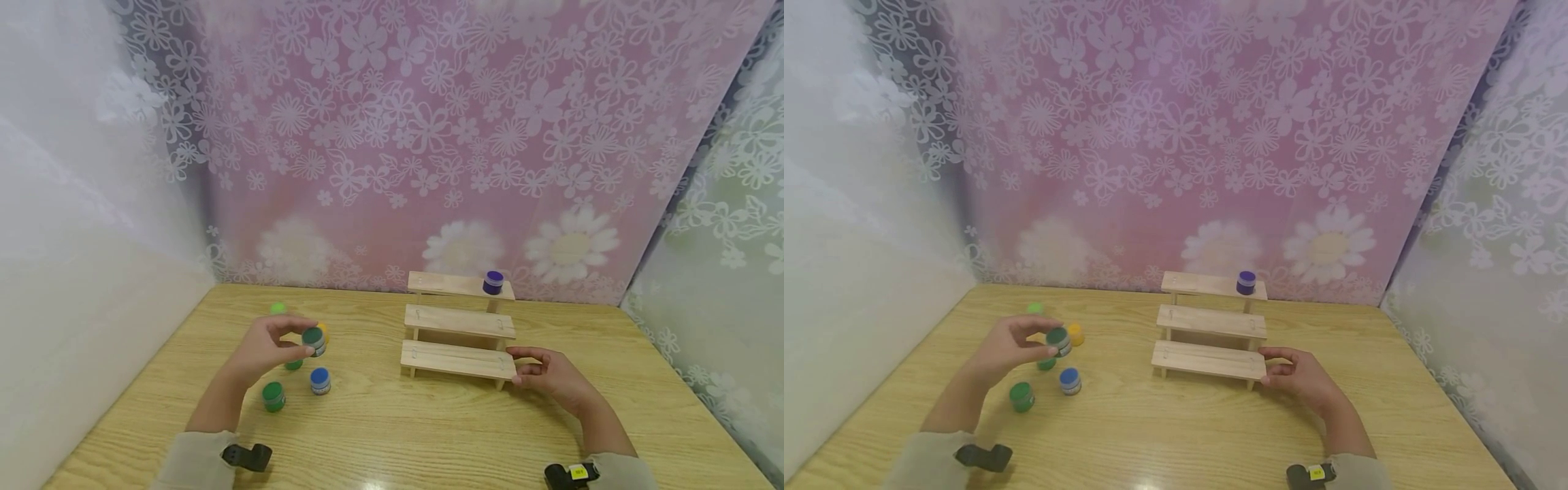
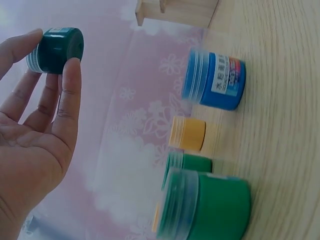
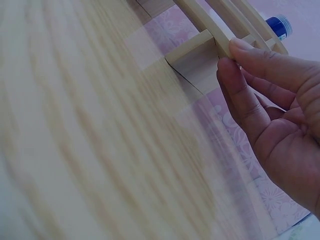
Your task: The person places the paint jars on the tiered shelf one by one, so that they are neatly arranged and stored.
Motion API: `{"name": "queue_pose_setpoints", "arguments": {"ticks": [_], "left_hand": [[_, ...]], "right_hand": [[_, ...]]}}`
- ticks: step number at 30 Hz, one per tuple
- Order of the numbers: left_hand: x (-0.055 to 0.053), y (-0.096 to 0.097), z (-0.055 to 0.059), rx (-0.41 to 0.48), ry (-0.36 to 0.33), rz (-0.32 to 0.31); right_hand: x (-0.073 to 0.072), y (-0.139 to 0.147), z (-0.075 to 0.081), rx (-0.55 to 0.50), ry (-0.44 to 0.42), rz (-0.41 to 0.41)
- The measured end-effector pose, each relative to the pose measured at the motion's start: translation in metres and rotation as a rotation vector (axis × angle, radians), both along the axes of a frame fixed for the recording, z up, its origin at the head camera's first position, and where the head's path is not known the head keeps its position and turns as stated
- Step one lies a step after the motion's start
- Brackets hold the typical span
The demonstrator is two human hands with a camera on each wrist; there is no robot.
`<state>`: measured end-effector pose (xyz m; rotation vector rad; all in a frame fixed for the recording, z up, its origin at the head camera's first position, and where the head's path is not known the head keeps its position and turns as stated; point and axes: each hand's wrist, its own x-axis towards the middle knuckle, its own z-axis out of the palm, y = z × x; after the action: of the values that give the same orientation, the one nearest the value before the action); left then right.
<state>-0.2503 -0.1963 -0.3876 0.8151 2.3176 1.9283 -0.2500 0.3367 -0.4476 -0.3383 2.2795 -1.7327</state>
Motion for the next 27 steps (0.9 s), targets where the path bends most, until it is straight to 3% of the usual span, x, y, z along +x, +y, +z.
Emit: {"name": "queue_pose_setpoints", "arguments": {"ticks": [15, 27], "left_hand": [[-0.001, 0.021, 0.005, 0.041, 0.002, -0.008], [-0.003, 0.038, 0.009, -0.003, -0.013, 0.074]], "right_hand": [[0.002, -0.002, 0.003, 0.009, -0.017, -0.02], [0.003, -0.003, 0.003, 0.008, -0.011, -0.02]]}}
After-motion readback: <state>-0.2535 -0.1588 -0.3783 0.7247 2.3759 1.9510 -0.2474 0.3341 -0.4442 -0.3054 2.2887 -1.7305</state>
